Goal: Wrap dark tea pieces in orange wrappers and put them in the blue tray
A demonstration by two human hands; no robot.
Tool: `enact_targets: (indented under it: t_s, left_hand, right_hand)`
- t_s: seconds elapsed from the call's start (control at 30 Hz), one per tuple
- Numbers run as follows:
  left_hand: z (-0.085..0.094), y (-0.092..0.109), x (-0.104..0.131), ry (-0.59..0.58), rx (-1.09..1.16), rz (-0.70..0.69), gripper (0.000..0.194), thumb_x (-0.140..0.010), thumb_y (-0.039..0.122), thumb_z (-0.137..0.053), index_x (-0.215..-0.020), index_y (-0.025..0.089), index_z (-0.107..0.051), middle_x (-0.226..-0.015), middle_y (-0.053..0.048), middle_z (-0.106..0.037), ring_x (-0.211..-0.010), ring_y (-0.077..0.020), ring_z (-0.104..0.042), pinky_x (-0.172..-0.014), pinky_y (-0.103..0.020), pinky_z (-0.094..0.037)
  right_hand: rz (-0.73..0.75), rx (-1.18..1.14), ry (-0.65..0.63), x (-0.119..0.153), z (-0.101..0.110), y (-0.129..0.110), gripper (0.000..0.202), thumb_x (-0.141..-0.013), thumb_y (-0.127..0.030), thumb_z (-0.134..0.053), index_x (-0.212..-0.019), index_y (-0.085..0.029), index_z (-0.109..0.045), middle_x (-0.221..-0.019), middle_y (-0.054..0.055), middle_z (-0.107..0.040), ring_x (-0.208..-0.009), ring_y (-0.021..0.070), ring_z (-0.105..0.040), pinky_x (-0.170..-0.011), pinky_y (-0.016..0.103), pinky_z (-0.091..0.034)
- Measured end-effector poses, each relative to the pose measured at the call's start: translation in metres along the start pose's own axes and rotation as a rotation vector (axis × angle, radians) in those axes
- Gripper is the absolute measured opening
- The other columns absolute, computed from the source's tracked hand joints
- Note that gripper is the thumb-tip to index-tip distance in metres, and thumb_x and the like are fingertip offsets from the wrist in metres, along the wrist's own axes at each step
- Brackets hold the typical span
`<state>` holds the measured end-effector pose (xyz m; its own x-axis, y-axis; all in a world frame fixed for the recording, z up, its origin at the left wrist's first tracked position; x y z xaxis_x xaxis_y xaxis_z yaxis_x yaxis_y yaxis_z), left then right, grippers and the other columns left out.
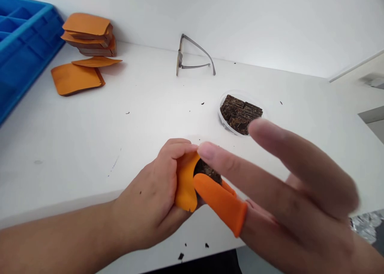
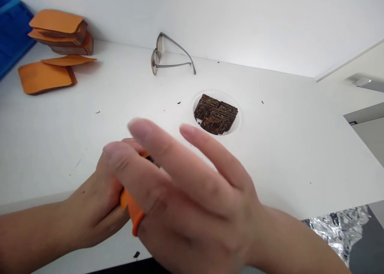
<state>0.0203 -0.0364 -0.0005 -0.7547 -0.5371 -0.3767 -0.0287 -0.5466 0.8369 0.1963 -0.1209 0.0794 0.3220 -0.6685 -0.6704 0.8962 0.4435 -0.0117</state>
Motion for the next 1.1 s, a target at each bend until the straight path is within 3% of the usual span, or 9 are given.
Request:
enact_targets:
  t_s: [0.1, 0.17, 0.27, 0.43, 0.6, 0.7, 0.77, 0.97, 1.1]
  left_hand:
    - [0.000, 0.003, -0.001, -0.013, 0.085, -0.051, 0.057, -0.095, 0.025, -0.064, -0.142, 0.022, -0.031, -0.105, -0.005, -0.057, -0.079, -0.0134, -0.060, -0.068, -0.029, -0.059]
    - [-0.001, 0.004, 0.000, 0.002, 0.135, -0.056, 0.064, -0.096, 0.027, -0.065, -0.146, 0.026, -0.025, -0.096, -0.002, -0.055, -0.071, -0.0135, -0.056, -0.062, -0.032, -0.057]
    - [-0.003, 0.006, 0.000, 0.031, 0.176, -0.060, 0.065, -0.098, 0.032, -0.063, -0.147, 0.032, -0.019, -0.094, -0.002, -0.055, -0.071, -0.0171, -0.058, -0.064, -0.039, -0.057]
    - [-0.004, 0.005, 0.000, -0.007, 0.197, -0.060, 0.067, -0.098, 0.033, -0.063, -0.147, 0.034, -0.018, -0.095, -0.002, -0.058, -0.072, -0.0187, -0.060, -0.068, -0.041, -0.058]
    - [-0.004, 0.004, 0.002, -0.027, 0.218, -0.050, 0.075, -0.095, 0.032, -0.068, -0.148, 0.036, -0.015, -0.084, 0.002, -0.056, -0.071, -0.0184, -0.061, -0.078, -0.044, -0.061]
    - [-0.004, 0.003, 0.003, -0.043, 0.216, -0.040, 0.073, -0.097, 0.029, -0.065, -0.149, 0.036, -0.014, -0.090, 0.001, -0.058, -0.070, -0.0167, -0.060, -0.072, -0.041, -0.061]
    - [-0.004, 0.002, 0.004, -0.030, 0.183, -0.043, 0.072, -0.095, 0.032, -0.067, -0.148, 0.035, -0.017, -0.096, -0.002, -0.058, -0.083, -0.0204, -0.063, -0.070, -0.040, -0.061]
    - [-0.003, 0.001, 0.000, -0.011, -0.002, -0.091, 0.065, -0.089, 0.032, -0.073, -0.137, 0.031, -0.029, -0.122, -0.011, -0.051, -0.116, -0.0279, -0.054, -0.088, -0.047, -0.060]
    - [-0.004, 0.004, -0.006, -0.015, 0.016, -0.110, 0.055, -0.091, 0.014, -0.061, -0.136, 0.027, -0.030, -0.128, -0.012, -0.041, -0.107, -0.0202, -0.055, -0.083, -0.037, -0.060]
  right_hand:
    - [0.072, -0.057, -0.018, 0.010, -0.002, 0.012, 0.009, -0.092, -0.020, -0.066, -0.097, -0.026, -0.070, -0.137, -0.001, -0.069, -0.144, 0.0190, -0.052, -0.117, 0.034, -0.051]
    - [0.041, -0.072, -0.081, 0.016, 0.000, 0.022, 0.023, -0.089, -0.021, -0.071, -0.111, -0.027, -0.068, -0.146, 0.002, -0.061, -0.149, 0.0210, -0.044, -0.120, 0.040, -0.049]
    - [0.023, -0.086, -0.094, 0.018, 0.001, 0.031, 0.036, -0.083, -0.025, -0.080, -0.116, -0.031, -0.068, -0.147, 0.001, -0.059, -0.148, 0.0228, -0.046, -0.122, 0.043, -0.049]
    - [0.065, -0.150, -0.129, 0.013, -0.006, 0.029, 0.018, -0.092, -0.022, -0.070, -0.109, -0.027, -0.069, -0.143, 0.005, -0.062, -0.149, 0.0193, -0.044, -0.123, 0.044, -0.047]
    - [0.078, -0.144, -0.129, 0.013, -0.012, 0.028, 0.016, -0.096, -0.038, -0.067, -0.108, -0.028, -0.069, -0.141, 0.005, -0.064, -0.147, 0.0204, -0.047, -0.121, 0.042, -0.050]
    - [0.075, -0.158, -0.142, 0.013, -0.011, 0.028, 0.013, -0.096, -0.036, -0.065, -0.107, -0.030, -0.069, -0.142, 0.003, -0.064, -0.147, 0.0208, -0.048, -0.119, 0.043, -0.052]
    - [0.072, -0.178, -0.159, 0.013, -0.008, 0.028, 0.011, -0.097, -0.034, -0.063, -0.105, -0.030, -0.068, -0.144, 0.003, -0.063, -0.148, 0.0212, -0.046, -0.119, 0.042, -0.052]
    - [0.065, -0.261, -0.232, 0.011, -0.005, 0.026, 0.016, -0.098, -0.030, -0.053, -0.093, -0.028, -0.068, -0.147, 0.001, -0.061, -0.151, 0.0234, -0.042, -0.118, 0.046, -0.050]
    - [0.135, -0.288, -0.290, 0.012, -0.010, 0.026, 0.015, -0.091, -0.019, -0.055, -0.096, -0.023, -0.068, -0.149, 0.007, -0.060, -0.150, 0.0278, -0.044, -0.115, 0.048, -0.052]
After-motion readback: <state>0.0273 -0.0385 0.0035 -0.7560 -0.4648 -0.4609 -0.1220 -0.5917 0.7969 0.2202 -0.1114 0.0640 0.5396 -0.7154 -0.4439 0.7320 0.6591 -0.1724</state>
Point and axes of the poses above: each hand's wrist, its own x-axis away from the middle knuckle, its own z-axis out of the back of the hand, y = z × x, the point moved 1 cm from there along -x, towards the middle knuckle
